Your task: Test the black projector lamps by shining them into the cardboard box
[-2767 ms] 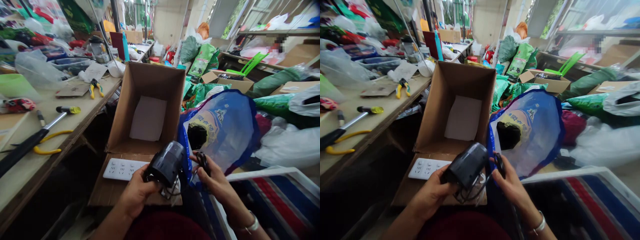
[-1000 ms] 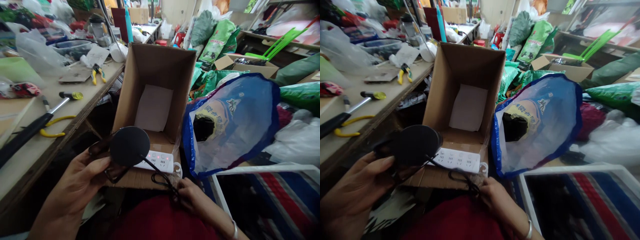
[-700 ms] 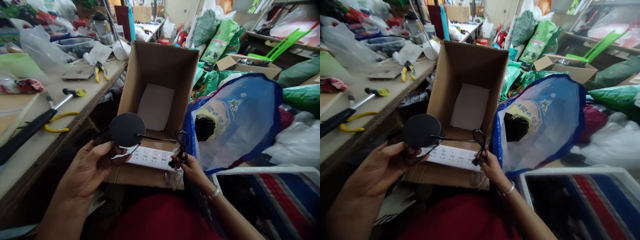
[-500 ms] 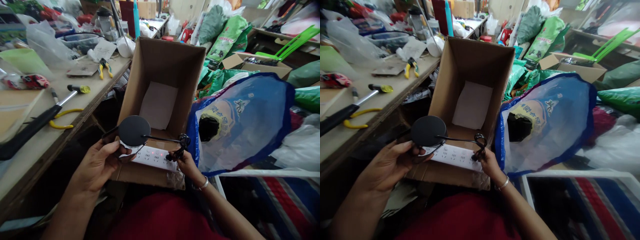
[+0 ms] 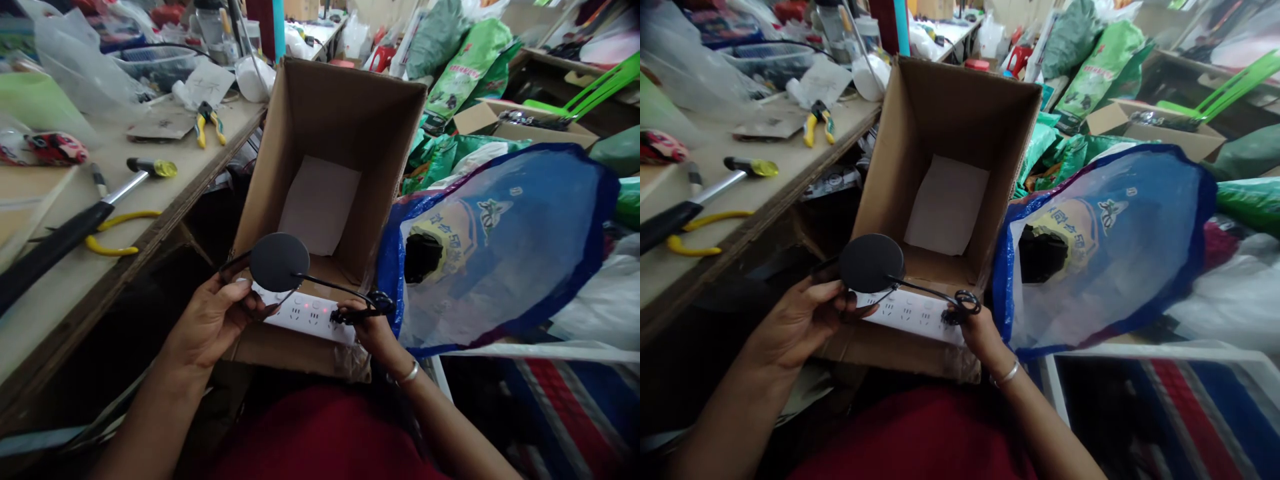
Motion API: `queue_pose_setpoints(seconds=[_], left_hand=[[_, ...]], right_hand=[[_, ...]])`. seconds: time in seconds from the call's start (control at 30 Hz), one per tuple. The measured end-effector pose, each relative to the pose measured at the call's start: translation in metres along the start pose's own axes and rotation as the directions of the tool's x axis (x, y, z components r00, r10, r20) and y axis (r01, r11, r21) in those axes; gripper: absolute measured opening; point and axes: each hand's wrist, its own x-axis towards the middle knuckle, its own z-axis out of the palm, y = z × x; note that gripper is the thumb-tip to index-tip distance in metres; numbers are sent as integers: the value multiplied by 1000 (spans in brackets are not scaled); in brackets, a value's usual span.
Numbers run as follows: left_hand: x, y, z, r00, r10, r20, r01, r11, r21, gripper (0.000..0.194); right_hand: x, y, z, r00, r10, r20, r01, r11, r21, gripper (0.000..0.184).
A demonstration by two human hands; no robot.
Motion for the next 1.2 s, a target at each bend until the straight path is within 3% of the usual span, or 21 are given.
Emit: queue_pose_setpoints(seconds=[0.27, 0.5, 0.73, 0.93, 1.2], left_hand=[[6, -2, 8, 999, -35, -17, 35, 999, 7, 12], [11, -8, 10, 996, -52, 69, 54, 998, -32, 7], [17, -20, 13, 997, 41, 67, -36, 997, -73, 11], [26, -24, 11, 982, 156, 105, -138, 978, -159, 19], [30, -33, 0, 971, 172, 168, -142, 974, -177, 24]], right_hand=[[-2, -24, 0, 995, 46, 91, -48, 999, 20, 21], [-11, -8, 14, 996, 52, 79, -57, 996, 62, 17], [-24, -9, 22, 996, 48, 74, -54, 995, 82, 25], [-11, -16, 20, 993, 106, 56, -111, 988, 104, 13], [-8, -20, 20, 995, 103, 7, -103, 978, 182, 16]])
